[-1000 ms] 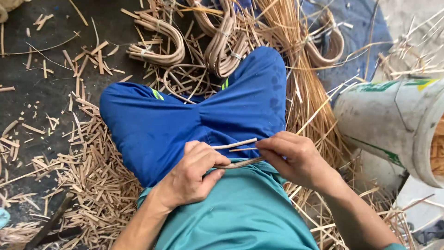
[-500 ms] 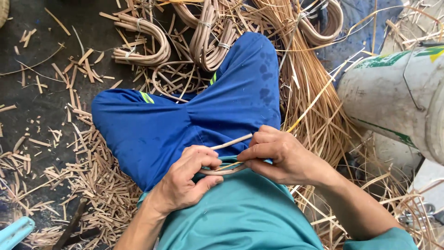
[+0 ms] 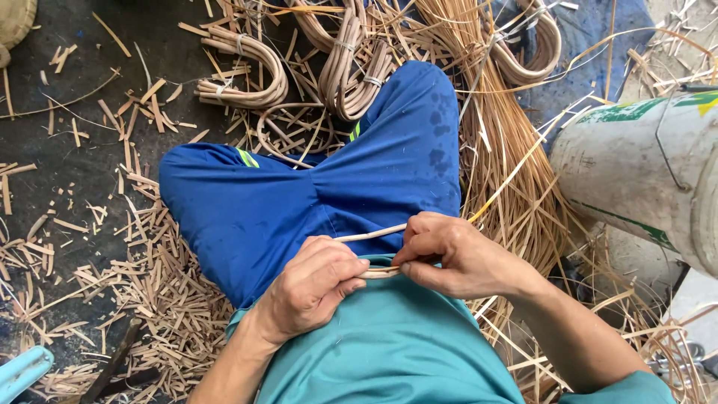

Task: Weaving and shaping bamboo strips into curved components, likely handles for baskets.

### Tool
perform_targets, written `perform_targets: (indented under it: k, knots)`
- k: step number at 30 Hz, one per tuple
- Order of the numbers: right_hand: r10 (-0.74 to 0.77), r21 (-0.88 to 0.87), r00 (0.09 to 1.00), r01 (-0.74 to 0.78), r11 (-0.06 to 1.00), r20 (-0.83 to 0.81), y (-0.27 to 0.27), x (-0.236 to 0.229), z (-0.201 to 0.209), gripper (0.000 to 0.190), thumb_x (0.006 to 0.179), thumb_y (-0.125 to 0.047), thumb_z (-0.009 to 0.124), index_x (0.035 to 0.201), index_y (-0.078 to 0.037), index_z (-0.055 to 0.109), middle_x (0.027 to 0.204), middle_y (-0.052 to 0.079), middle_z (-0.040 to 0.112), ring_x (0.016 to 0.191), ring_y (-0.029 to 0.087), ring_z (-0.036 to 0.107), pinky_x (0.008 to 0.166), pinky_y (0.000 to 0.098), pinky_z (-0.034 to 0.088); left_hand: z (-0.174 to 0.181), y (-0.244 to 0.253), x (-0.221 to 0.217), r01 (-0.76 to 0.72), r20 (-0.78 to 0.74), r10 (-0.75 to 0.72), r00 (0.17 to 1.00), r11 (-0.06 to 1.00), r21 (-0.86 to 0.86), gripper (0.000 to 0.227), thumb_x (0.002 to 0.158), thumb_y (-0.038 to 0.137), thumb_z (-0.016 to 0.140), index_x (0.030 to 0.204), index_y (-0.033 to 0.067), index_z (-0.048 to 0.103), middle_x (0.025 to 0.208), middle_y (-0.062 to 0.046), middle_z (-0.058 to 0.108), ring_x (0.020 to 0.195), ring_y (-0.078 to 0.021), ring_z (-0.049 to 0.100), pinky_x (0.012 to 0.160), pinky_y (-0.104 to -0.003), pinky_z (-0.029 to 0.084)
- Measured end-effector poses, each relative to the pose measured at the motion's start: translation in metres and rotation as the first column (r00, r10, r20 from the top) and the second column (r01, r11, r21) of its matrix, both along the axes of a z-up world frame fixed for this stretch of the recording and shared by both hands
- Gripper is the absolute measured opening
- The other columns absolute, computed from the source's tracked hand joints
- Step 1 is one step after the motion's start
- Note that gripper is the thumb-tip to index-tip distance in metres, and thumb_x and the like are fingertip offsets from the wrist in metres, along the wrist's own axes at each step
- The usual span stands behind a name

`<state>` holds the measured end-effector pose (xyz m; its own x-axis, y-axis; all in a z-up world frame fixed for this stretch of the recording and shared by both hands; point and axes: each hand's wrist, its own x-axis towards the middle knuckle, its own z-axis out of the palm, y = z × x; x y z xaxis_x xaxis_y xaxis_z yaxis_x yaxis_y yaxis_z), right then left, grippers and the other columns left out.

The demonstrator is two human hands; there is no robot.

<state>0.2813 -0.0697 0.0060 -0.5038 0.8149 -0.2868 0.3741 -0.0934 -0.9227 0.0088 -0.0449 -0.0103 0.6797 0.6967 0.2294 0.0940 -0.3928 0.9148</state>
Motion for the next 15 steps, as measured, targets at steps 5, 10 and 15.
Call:
perform_targets:
  k: [5,10,15]
  knots:
    - [0.055,-0.051,0.998,-0.056,0.997,-0.020,0.0028,-0.0018,0.0004,0.019,0.082,-0.009,0.073,0.099,-0.007,0.080,0.087,0.006,0.067,0.084,0.019,0.066,0.069,0.0334,0.053,-0.0030,-0.0040,-0.0030,0.004,-0.038,-0.008,0.999,0.995,-0.100,0.025,0.085,0.006,0.080,0.105,0.0031,0.065,0.093,-0.008,0.068,0.090,-0.0246,0.068,0.086,-0.036,0.049]
    - [0.077,-0.078,0.997,-0.079,0.994,-0.020,0.0020,-0.0017,-0.0068,0.022,0.083,-0.010,0.075,0.104,-0.009,0.082,0.085,0.006,0.065,0.083,0.020,0.064,0.071,0.0339,0.053,-0.0019,-0.0037,-0.0039,0.011,-0.032,-0.016,0.999,0.987,-0.158,0.024,0.086,0.005,0.078,0.108,0.0024,0.066,0.097,-0.009,0.070,0.093,-0.0256,0.067,0.088,-0.037,0.049]
    - [0.123,-0.092,0.992,-0.126,0.988,-0.032,0.0077,-0.0023,-0.0010,0.024,0.085,-0.015,0.077,0.109,-0.009,0.080,0.087,0.006,0.065,0.083,0.020,0.064,0.072,0.0346,0.052,-0.0026,-0.0030,-0.0028,0.028,-0.061,-0.033,0.998,0.996,-0.090,0.025,0.086,0.007,0.079,0.107,0.0013,0.068,0.093,-0.009,0.069,0.087,-0.0266,0.066,0.083,-0.038,0.048]
